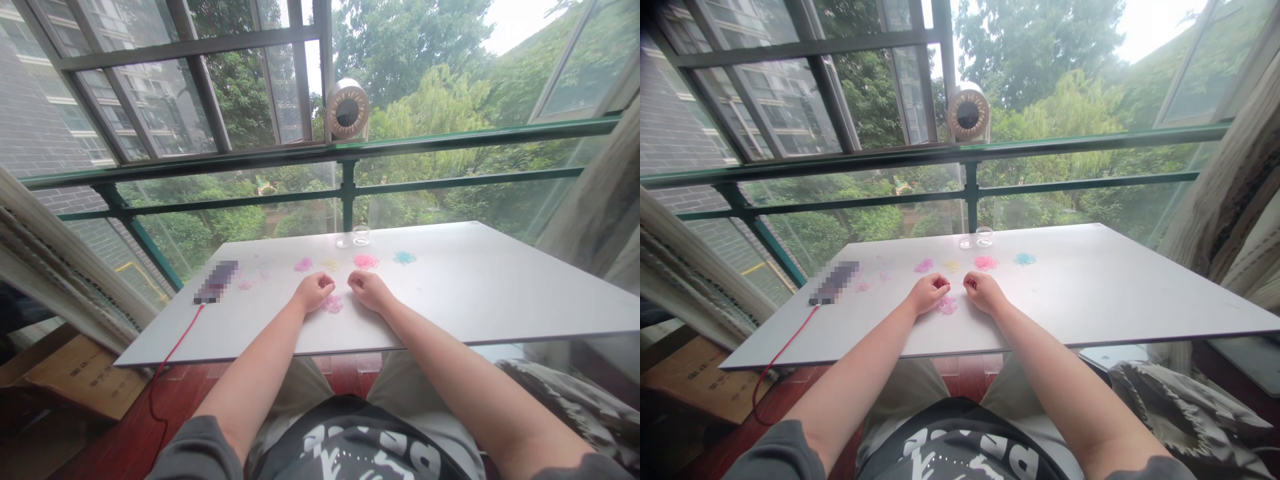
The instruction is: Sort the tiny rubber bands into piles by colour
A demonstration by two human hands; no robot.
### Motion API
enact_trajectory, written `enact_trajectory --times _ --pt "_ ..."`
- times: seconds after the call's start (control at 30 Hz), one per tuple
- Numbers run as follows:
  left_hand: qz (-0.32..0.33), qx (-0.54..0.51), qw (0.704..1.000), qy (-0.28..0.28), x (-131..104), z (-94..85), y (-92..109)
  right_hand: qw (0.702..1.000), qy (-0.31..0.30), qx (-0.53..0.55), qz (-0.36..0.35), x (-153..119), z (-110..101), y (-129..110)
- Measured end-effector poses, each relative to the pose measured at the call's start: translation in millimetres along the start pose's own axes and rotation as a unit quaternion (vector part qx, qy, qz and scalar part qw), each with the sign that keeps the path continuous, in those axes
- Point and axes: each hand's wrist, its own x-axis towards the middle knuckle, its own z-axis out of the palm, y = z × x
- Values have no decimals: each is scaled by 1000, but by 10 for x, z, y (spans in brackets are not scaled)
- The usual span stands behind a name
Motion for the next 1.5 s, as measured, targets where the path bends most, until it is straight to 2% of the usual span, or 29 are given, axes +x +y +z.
enact_trajectory --times 0.2,0.47,0.7,1.23,1.5 --pt "10 0 1000 -14 -28 -2 76 999 -24 -2 -27 -13 18 -32" --pt "-3 13 1000 0 -5 -3 19 1000 -11 -2 -29 -10 15 -19" --pt "9 15 1000 -20 -33 -2 73 999 -28 0 -46 -23 20 -43" --pt "20 0 1000 -18 -39 -11 79 996 -40 -20 -82 -49 15 -103" --pt "15 -3 1000 2 -9 5 27 998 -12 -17 -66 -20 16 -31"
